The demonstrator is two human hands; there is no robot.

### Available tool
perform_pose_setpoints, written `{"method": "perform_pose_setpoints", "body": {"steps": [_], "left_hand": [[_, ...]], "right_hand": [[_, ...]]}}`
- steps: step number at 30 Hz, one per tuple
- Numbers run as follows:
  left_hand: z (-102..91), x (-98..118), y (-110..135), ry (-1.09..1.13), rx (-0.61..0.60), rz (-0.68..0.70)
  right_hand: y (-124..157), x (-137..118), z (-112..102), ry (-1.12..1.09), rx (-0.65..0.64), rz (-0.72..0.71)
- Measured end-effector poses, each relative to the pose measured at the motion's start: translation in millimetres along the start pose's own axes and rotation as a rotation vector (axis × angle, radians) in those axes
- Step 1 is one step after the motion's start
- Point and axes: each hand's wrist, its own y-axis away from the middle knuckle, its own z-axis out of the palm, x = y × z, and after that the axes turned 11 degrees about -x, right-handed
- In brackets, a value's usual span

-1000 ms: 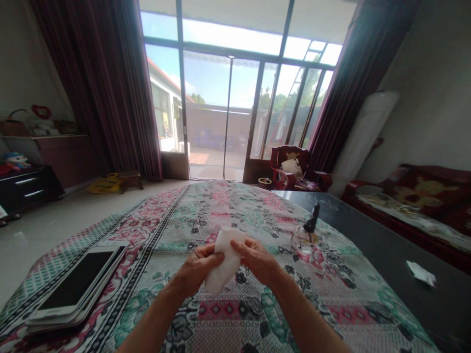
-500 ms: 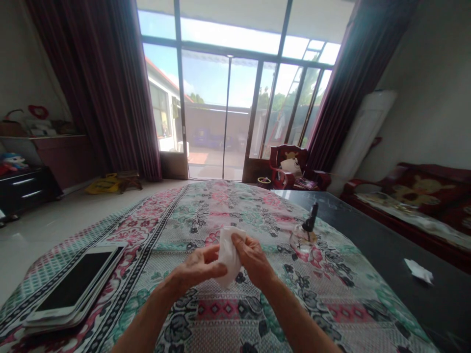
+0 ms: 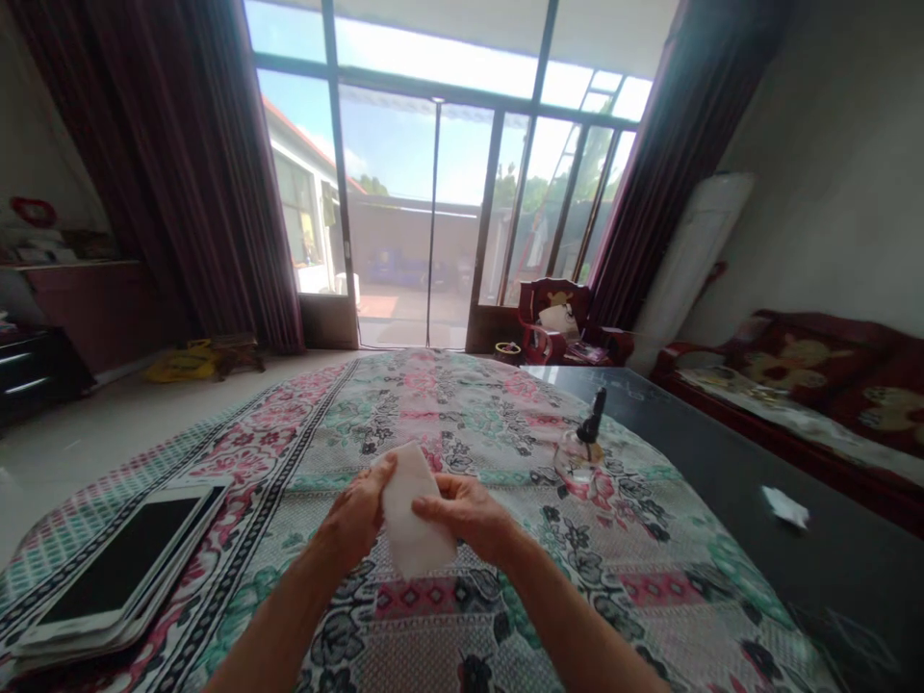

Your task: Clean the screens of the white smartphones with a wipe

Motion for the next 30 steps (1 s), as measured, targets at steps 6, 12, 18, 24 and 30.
{"method": "perform_pose_setpoints", "body": {"steps": [6,12,18,24,30], "left_hand": [[-1.6,4,-5,0.332,0.085,0.042],[0.4,-6,-6,0.441,0.111,0.038],[-10.7,-5,-9,0.506,0.206,0.086],[-20.8,-12,-12,0.450,0.177,0.078],[-26.2,-20,-15,0.399,0.161,0.065]], "right_hand": [[-3,12,-3,0.030,0.066,0.012],[-6,23,-1,0.118,0.129,0.077],[31,-10,-16,0.612,0.619,-0.204],[106,-52,-82,0.823,1.282,-0.523],[112,-40,-140,0.707,1.174,-0.332]]}}
